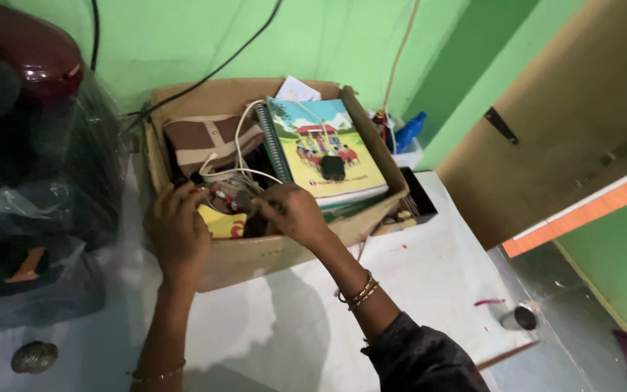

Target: The person picks up a potted artificial red flower arrangement from a cluttered table, adjusts the petals and stems by hand, and places the pot back on the table.

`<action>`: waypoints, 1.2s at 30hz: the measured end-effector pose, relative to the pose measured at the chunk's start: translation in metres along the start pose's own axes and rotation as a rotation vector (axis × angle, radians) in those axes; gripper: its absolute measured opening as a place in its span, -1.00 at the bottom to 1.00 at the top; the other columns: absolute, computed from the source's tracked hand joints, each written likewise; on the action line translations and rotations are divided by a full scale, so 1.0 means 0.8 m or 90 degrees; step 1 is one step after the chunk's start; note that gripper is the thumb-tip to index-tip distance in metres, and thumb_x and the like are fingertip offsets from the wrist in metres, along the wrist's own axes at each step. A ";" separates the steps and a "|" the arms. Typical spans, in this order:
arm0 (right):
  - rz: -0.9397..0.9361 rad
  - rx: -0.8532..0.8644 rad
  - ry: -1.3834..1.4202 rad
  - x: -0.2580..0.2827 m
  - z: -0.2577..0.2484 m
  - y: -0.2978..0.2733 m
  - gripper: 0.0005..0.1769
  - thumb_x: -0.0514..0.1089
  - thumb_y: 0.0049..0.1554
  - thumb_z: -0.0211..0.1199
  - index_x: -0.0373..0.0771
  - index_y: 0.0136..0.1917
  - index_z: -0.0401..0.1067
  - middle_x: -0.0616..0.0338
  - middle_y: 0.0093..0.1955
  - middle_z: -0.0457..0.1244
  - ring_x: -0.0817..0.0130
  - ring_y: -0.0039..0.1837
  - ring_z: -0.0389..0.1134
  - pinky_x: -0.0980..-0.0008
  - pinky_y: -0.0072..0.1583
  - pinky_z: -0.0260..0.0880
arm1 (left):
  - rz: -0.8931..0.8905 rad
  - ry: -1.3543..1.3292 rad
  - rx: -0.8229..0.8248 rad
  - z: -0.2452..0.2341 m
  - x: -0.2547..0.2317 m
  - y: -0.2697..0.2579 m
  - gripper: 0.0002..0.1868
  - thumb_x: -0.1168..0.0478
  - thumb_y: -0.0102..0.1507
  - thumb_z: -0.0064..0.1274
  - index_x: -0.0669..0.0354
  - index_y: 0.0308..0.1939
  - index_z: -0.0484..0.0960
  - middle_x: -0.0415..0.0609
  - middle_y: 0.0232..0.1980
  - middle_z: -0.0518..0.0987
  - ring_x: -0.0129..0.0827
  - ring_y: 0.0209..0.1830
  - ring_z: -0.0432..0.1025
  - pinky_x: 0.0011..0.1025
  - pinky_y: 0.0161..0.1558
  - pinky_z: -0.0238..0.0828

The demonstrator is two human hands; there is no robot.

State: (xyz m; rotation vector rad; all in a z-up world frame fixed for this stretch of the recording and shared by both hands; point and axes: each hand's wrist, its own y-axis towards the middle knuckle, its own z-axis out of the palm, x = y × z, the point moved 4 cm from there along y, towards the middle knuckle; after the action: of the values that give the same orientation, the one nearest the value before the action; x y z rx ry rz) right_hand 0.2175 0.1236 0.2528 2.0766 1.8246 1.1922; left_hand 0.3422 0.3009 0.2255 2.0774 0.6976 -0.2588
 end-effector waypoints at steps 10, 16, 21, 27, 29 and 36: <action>-0.142 0.175 -0.042 0.007 0.073 0.066 -0.59 -0.16 0.10 0.31 -0.18 0.23 0.49 0.06 0.10 0.37 0.03 0.10 0.40 0.13 0.09 0.44 | -0.075 -0.103 0.000 -0.009 -0.003 -0.026 -0.13 0.51 0.15 -0.13 0.31 0.59 0.11 0.27 0.57 0.22 0.18 0.66 -0.02 0.11 0.52 -0.09; -0.129 0.211 -0.099 0.015 0.123 0.090 -0.71 -0.05 0.12 0.32 -0.14 0.11 0.51 0.09 0.05 0.34 0.03 0.11 0.39 0.11 0.06 0.43 | -0.113 -0.156 -0.059 -0.008 -0.004 -0.029 -0.09 0.53 0.14 -0.24 0.44 0.61 -0.08 0.32 0.67 0.00 0.35 0.70 -0.23 0.14 0.63 -0.29; -0.185 0.187 -0.171 0.018 0.150 0.093 -0.84 -0.11 0.06 0.30 -0.10 -0.05 0.53 0.11 0.07 0.35 0.05 0.16 0.38 0.12 0.09 0.45 | -0.127 -0.162 -0.059 -0.009 -0.002 -0.034 -0.07 0.52 0.11 -0.25 0.47 0.60 -0.11 0.33 0.67 -0.02 0.33 0.70 -0.24 0.13 0.63 -0.31; -0.055 0.127 -0.091 0.032 0.098 0.108 -0.62 -0.15 0.01 0.35 -0.14 0.13 0.57 0.06 -0.05 0.34 0.02 0.06 0.39 0.09 0.06 0.42 | -0.123 -0.195 -0.057 -0.007 0.000 -0.034 -0.07 0.52 0.11 -0.26 0.47 0.60 -0.13 0.32 0.67 -0.02 0.33 0.70 -0.25 0.14 0.63 -0.33; -0.101 0.022 -0.071 0.037 0.064 0.109 -0.67 -0.18 -0.01 0.39 -0.17 0.06 0.54 0.06 -0.04 0.34 0.03 0.06 0.39 0.13 0.06 0.42 | -0.134 -0.199 -0.049 -0.004 0.001 -0.034 -0.06 0.52 0.10 -0.26 0.48 0.60 -0.14 0.33 0.66 -0.03 0.34 0.69 -0.25 0.14 0.62 -0.34; 0.068 -0.159 0.140 -0.006 -0.023 0.086 -0.71 -0.35 0.09 0.29 -0.19 0.09 0.54 0.22 -0.02 0.36 0.45 -0.08 0.39 0.45 -0.07 0.44 | -0.140 -0.197 -0.047 -0.003 0.001 -0.036 -0.06 0.50 0.11 -0.25 0.42 0.61 -0.12 0.32 0.67 -0.04 0.32 0.70 -0.24 0.13 0.61 -0.32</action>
State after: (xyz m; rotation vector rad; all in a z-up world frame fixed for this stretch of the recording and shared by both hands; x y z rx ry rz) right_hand 0.2597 0.0943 0.3023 1.9898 1.5636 1.6404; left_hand 0.3263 0.3155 0.2060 1.8359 0.7320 -0.6542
